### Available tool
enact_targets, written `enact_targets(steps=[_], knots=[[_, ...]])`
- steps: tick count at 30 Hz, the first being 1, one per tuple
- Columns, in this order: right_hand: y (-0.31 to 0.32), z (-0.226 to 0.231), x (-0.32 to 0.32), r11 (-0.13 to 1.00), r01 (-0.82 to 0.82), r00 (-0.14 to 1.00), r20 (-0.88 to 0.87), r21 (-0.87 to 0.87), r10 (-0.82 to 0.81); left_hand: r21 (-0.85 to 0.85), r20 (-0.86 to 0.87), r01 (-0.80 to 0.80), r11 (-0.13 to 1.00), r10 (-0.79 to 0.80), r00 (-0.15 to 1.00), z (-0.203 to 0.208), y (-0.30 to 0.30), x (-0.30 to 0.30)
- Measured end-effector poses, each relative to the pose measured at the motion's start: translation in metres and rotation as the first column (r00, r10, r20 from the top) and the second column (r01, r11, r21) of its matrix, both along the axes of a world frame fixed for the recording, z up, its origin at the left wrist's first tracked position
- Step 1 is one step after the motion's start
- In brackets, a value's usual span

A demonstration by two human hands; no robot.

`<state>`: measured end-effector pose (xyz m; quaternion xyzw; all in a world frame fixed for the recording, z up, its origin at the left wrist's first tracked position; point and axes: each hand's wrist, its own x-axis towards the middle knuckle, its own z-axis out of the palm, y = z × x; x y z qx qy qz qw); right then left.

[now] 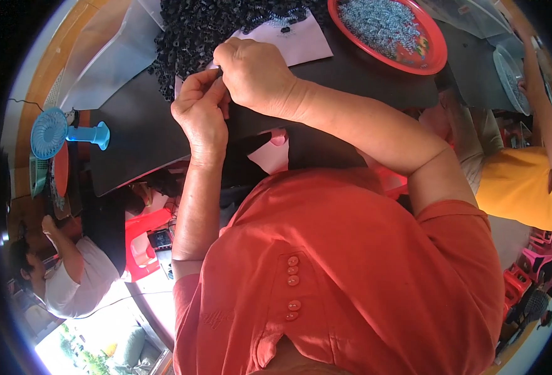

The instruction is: The recorder is inserting small silver studs into black plastic assembly components while seated at a workbench.

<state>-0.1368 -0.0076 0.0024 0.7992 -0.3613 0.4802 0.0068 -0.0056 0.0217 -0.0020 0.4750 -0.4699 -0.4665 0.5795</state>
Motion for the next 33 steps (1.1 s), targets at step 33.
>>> enact_targets(steps=[33], knots=[[-0.001,-0.002,-0.001,0.992,-0.118,0.99,0.081,0.037,0.115,-0.046,-0.273,0.047,0.998,-0.058,0.96,0.003,-0.004,0.008]])
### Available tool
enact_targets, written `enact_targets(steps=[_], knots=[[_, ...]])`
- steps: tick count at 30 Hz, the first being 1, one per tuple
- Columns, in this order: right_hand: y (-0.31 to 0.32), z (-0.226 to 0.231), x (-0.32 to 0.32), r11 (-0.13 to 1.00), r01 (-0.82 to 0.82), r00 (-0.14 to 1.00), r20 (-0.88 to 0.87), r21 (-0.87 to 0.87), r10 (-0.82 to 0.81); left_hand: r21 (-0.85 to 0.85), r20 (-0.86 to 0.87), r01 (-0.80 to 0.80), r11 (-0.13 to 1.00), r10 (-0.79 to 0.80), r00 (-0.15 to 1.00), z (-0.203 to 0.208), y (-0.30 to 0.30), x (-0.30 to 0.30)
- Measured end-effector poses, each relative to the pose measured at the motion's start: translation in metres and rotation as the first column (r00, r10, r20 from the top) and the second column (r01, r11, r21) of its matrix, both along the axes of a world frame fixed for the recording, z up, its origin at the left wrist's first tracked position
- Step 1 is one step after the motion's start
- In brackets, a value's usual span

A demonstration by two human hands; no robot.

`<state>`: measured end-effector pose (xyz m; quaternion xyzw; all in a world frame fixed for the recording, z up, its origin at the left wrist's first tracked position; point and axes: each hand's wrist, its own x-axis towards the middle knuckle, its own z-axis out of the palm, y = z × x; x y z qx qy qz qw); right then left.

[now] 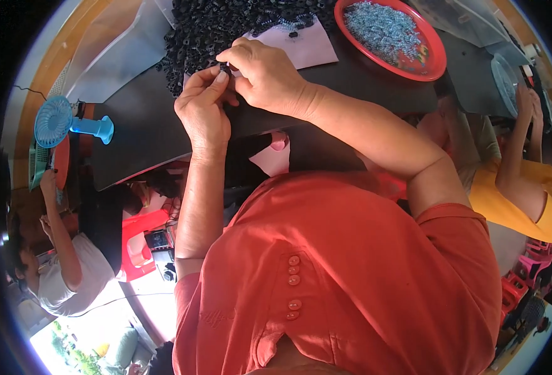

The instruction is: The recorder is inserting small silver studs into black plastic assembly components while seated at a workbench.

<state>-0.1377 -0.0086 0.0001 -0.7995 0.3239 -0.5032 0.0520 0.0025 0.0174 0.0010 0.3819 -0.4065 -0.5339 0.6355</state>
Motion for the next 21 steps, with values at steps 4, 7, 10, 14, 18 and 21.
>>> enact_targets(steps=[4,7,10,14,18,21], knots=[[0.002,0.011,-0.008,0.974,-0.165,0.983,0.107,0.153,0.15,0.016,-0.004,0.019,1.0,-0.019,1.0,0.004,0.001,0.0],[0.001,0.014,-0.004,0.952,-0.138,0.98,0.176,0.274,0.091,0.004,0.054,0.026,1.0,-0.026,0.998,0.005,0.002,0.001],[-0.004,0.01,-0.008,0.875,-0.201,0.957,0.281,0.441,0.078,0.016,0.147,0.014,1.0,-0.016,0.989,0.008,0.004,0.0],[0.0,0.013,-0.009,0.893,-0.164,0.955,0.295,0.419,0.036,0.01,0.119,0.012,1.0,-0.013,0.993,0.007,0.004,-0.002],[0.0,0.01,-0.01,0.95,-0.096,0.982,0.186,0.299,0.04,0.011,0.129,0.024,1.0,-0.025,0.991,0.004,0.002,0.0],[0.002,0.012,-0.011,0.96,-0.075,0.989,0.146,0.271,0.036,0.014,0.106,-0.009,1.0,0.008,0.994,0.006,0.004,-0.005]])
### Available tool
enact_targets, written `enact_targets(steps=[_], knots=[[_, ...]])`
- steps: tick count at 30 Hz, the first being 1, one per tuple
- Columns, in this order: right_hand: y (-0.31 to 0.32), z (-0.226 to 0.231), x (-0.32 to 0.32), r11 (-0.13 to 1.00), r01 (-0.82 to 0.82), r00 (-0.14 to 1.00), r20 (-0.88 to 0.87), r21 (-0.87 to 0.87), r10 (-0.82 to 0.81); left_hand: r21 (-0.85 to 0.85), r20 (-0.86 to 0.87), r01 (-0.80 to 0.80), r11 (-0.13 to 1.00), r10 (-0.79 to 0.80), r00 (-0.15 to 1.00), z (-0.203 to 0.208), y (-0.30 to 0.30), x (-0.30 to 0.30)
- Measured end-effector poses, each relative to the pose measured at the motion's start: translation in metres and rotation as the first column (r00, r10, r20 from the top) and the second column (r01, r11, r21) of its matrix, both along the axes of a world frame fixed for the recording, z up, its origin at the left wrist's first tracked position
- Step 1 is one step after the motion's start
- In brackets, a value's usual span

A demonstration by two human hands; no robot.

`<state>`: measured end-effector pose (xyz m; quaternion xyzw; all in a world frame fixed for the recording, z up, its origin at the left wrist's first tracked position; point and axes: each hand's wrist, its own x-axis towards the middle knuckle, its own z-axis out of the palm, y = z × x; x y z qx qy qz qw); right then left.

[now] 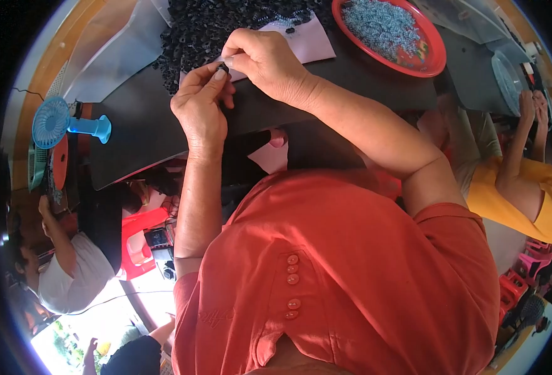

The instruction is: The recorder is inserting small silver studs into black plastic assembly components while seated at a workbench.

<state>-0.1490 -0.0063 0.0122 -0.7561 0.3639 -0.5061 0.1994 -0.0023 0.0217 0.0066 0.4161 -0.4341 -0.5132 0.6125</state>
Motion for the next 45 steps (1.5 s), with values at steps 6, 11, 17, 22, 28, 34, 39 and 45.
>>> enact_targets(steps=[6,11,17,22,28,34,39,45], knots=[[0.004,0.002,0.001,0.993,-0.021,0.996,0.09,0.115,0.011,0.004,0.013,0.02,1.0,-0.02,1.0,0.001,0.0,0.0],[0.008,0.005,0.004,0.997,0.019,0.99,0.136,0.068,-0.028,-0.012,0.084,0.041,0.999,-0.04,0.996,0.004,0.003,0.0],[0.004,-0.004,0.004,0.995,-0.001,0.997,0.078,0.103,-0.007,-0.008,0.067,0.021,1.0,-0.02,0.998,0.001,0.002,0.0],[0.002,-0.003,0.002,0.968,-0.059,0.99,0.141,0.243,0.025,0.003,0.05,0.009,1.0,-0.009,0.999,0.001,0.002,-0.001],[0.006,0.0,0.001,0.939,-0.087,0.978,0.208,0.331,0.017,0.001,0.05,0.021,1.0,-0.021,0.998,0.002,0.002,-0.002],[0.004,-0.003,0.006,0.971,-0.055,0.97,0.242,0.233,-0.004,0.006,0.062,0.029,1.0,-0.029,0.998,0.001,0.001,0.001],[0.003,-0.007,0.007,0.967,-0.058,0.971,0.24,0.247,-0.003,0.015,0.073,0.015,1.0,-0.016,0.997,0.0,0.001,0.001],[0.003,-0.006,0.003,0.975,-0.076,0.978,0.204,0.209,0.032,0.014,0.086,-0.005,1.0,0.003,0.996,0.001,0.001,-0.001]])
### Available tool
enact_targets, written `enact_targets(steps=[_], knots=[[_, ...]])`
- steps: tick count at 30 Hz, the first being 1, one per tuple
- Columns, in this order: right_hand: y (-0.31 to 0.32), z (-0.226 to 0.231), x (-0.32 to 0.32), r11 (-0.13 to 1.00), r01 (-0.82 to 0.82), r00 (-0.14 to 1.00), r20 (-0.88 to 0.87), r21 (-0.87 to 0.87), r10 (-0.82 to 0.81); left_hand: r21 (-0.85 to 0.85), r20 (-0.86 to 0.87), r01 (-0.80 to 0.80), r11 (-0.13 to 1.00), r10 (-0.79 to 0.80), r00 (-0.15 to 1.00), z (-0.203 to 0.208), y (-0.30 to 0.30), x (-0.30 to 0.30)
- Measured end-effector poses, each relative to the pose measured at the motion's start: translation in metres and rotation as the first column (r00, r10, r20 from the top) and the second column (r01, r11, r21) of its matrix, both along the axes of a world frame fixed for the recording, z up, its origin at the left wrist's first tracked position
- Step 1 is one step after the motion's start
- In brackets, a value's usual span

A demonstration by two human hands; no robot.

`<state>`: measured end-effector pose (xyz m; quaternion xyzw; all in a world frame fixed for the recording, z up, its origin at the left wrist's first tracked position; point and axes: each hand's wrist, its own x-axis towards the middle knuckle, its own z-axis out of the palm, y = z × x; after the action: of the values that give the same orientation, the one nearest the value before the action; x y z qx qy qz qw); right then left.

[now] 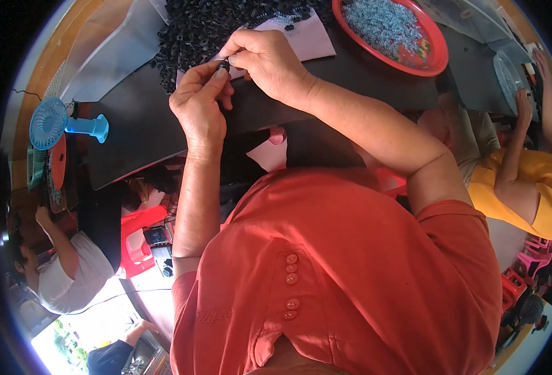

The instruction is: The recorder is inserting small silver studs into black plastic assembly components while seated at a workbench.

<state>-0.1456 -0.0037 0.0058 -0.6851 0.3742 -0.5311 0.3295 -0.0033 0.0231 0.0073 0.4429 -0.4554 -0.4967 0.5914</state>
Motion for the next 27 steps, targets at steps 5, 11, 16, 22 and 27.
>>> enact_targets(steps=[5,11,16,22,27], knots=[[-0.001,-0.0008,-0.0011,0.998,0.025,0.999,-0.029,-0.051,-0.026,-0.004,0.041,0.014,1.0,-0.014,0.999,0.0007,0.0011,0.0],[-0.0004,0.007,-0.0089,0.997,-0.035,0.98,-0.198,-0.073,0.02,0.024,0.08,0.051,0.998,-0.053,0.995,0.0022,-0.0002,0.003],[-0.0017,0.0069,-0.007,0.955,-0.024,0.964,-0.261,-0.295,-0.056,0.066,0.078,0.074,0.995,-0.079,0.994,0.0038,-0.0006,0.0048],[-0.0035,0.0086,-0.0004,0.87,-0.028,0.944,-0.301,-0.493,-0.139,0.09,0.048,0.111,0.99,-0.116,0.992,0.0008,-0.0003,0.006],[-0.0043,0.0048,-0.0018,0.776,-0.05,0.906,-0.355,-0.628,-0.229,-0.008,0.155,0.018,1.0,-0.017,0.988,-0.0018,0.0037,0.002]])
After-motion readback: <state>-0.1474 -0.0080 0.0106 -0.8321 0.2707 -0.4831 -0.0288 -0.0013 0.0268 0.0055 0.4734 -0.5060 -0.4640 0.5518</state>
